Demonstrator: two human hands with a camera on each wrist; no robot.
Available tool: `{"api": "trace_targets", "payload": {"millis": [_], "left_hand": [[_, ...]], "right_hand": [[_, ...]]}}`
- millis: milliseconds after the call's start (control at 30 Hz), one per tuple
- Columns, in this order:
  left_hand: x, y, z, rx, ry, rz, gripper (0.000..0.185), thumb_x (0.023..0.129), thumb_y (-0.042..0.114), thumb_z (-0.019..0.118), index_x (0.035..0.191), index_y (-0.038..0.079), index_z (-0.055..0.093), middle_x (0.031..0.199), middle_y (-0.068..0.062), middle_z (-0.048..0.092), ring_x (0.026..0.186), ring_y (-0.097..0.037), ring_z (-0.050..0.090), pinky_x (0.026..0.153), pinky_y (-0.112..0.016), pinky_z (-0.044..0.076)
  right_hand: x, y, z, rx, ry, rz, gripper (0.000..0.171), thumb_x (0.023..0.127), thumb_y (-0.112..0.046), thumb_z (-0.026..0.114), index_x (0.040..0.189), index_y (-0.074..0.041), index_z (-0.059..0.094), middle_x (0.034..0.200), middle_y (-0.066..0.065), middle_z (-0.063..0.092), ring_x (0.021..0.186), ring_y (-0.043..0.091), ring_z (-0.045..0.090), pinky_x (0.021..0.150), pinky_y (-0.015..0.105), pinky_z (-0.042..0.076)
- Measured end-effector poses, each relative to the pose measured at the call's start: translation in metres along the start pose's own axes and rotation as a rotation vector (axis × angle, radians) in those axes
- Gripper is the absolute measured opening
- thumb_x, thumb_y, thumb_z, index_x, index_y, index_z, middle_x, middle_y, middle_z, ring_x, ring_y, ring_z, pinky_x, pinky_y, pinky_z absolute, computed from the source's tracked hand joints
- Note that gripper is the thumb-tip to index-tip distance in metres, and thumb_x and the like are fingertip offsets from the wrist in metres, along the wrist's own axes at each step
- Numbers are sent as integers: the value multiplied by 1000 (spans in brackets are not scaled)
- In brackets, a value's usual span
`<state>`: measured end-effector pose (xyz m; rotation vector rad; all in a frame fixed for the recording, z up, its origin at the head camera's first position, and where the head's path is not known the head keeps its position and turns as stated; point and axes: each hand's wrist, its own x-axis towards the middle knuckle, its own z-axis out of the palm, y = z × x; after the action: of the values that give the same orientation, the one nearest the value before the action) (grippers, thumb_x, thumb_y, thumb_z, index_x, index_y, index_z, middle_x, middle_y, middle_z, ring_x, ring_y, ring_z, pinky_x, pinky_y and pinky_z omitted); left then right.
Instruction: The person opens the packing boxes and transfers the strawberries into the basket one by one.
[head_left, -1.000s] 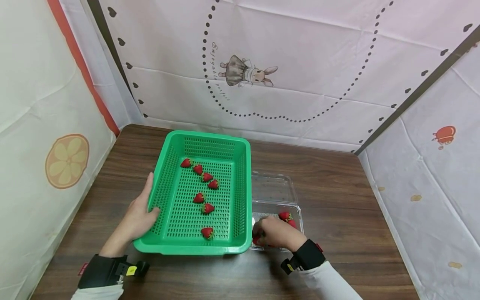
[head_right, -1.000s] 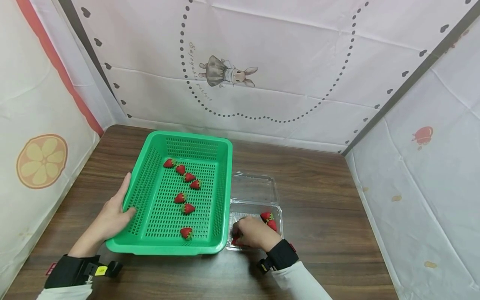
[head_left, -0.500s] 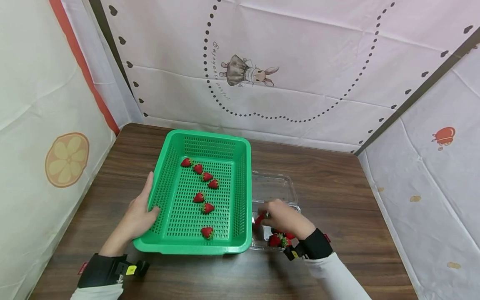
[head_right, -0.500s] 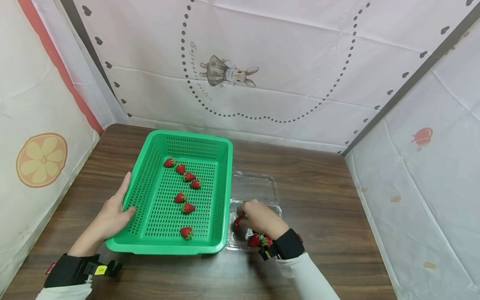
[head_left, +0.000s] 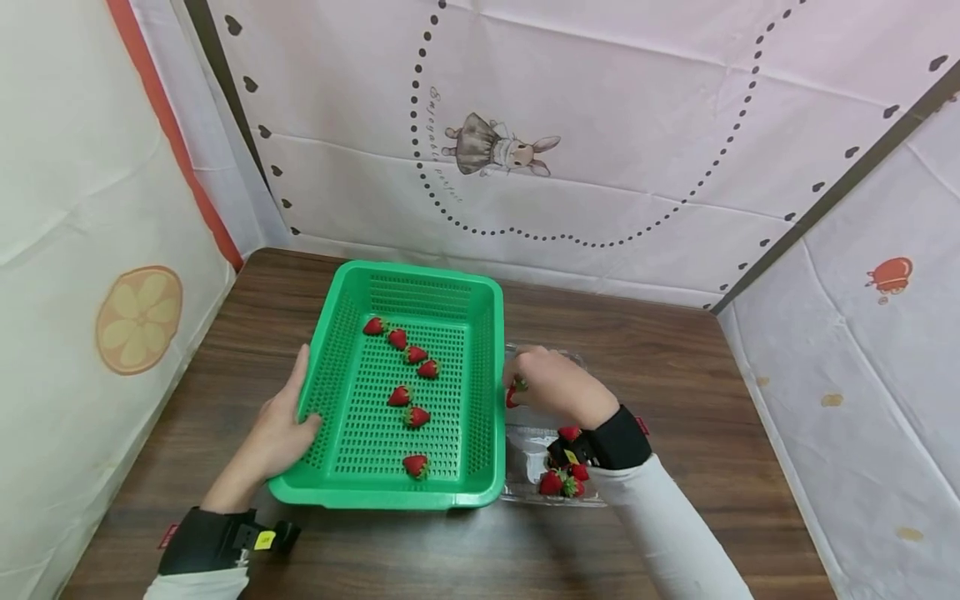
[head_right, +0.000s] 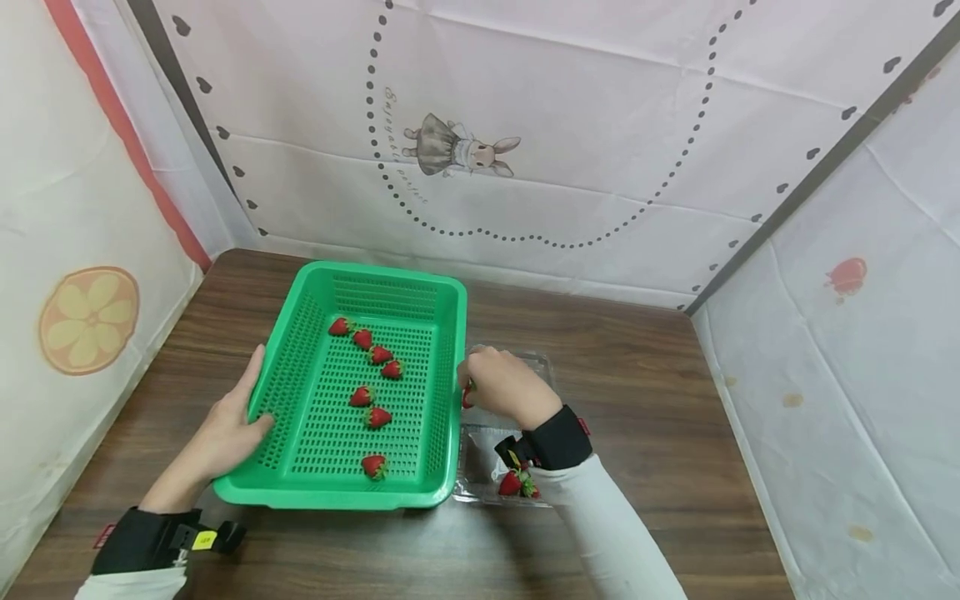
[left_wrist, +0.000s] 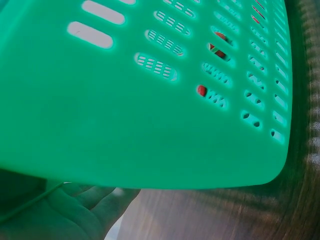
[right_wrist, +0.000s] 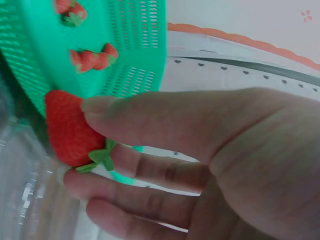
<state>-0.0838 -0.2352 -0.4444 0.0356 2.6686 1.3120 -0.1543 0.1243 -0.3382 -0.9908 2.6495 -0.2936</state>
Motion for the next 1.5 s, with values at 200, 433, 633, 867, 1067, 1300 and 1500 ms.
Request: {"api": "trace_targets", "payload": {"millis": [200, 433, 633, 867, 1067, 1300, 1500], "left_hand": [[0, 0, -1, -13, 2, 7, 96, 92, -2, 45, 149, 34, -23, 158, -30, 10, 128, -51, 41, 82, -49, 45], [-1, 0, -2, -13, 3, 17, 96, 91, -3, 45, 150, 32, -23, 157, -31, 11, 125, -50, 44, 80, -47, 45], [-1, -1, 0, -8, 1, 21, 96, 91, -3, 46, 150, 31, -22, 157, -32, 11, 126, -51, 42, 81, -48, 44], [0, -3, 1, -4, 9, 33, 96, 91, -3, 46, 151, 31, -21, 156, -33, 13, 114, -47, 52, 74, -41, 46], [0, -5, 3, -7, 13, 30, 96, 91, -3, 45, 151, 31, -22, 156, -34, 14, 117, -50, 50, 75, -43, 47], [0, -3, 2, -11, 7, 15, 96, 91, -3, 45, 151, 32, -22, 156, -33, 13, 123, -51, 46, 79, -47, 47], [-1, -1, 2, -15, 14, 20, 98, 91, -5, 48, 151, 30, -21, 156, -33, 14, 123, -53, 45, 82, -52, 47]], "right_hand": [[12, -7, -16, -18, 57, -40, 10, 86, -12, 72, 95, -10, 72, 94, 7, 60, 80, 16, 53, 70, 29, 46], [44, -24, -15, -8, 7, -91, 10, 88, -15, 70, 97, -11, 70, 94, 4, 57, 81, 16, 47, 71, 28, 43], [79, -33, 2, 28, -81, -96, 19, 88, -19, 70, 105, -9, 70, 99, 5, 60, 85, 16, 47, 75, 29, 41], [116, -32, 27, 54, -172, -66, 15, 90, -21, 68, 101, -11, 69, 82, 2, 57, 66, 13, 42, 67, 25, 36], [132, -36, 41, 79, -198, -72, 18, 92, -18, 65, 76, -13, 57, 76, -3, 44, 65, 11, 32, 66, 25, 30], [138, -37, 58, 66, -201, -27, 21, 92, -18, 64, 76, -16, 51, 70, -4, 39, 62, 11, 34, 64, 25, 31], [140, -39, 68, 60, -170, -15, 40, 91, -13, 66, 70, -14, 32, 69, -2, 19, 59, 12, 20, 62, 25, 23]]}}
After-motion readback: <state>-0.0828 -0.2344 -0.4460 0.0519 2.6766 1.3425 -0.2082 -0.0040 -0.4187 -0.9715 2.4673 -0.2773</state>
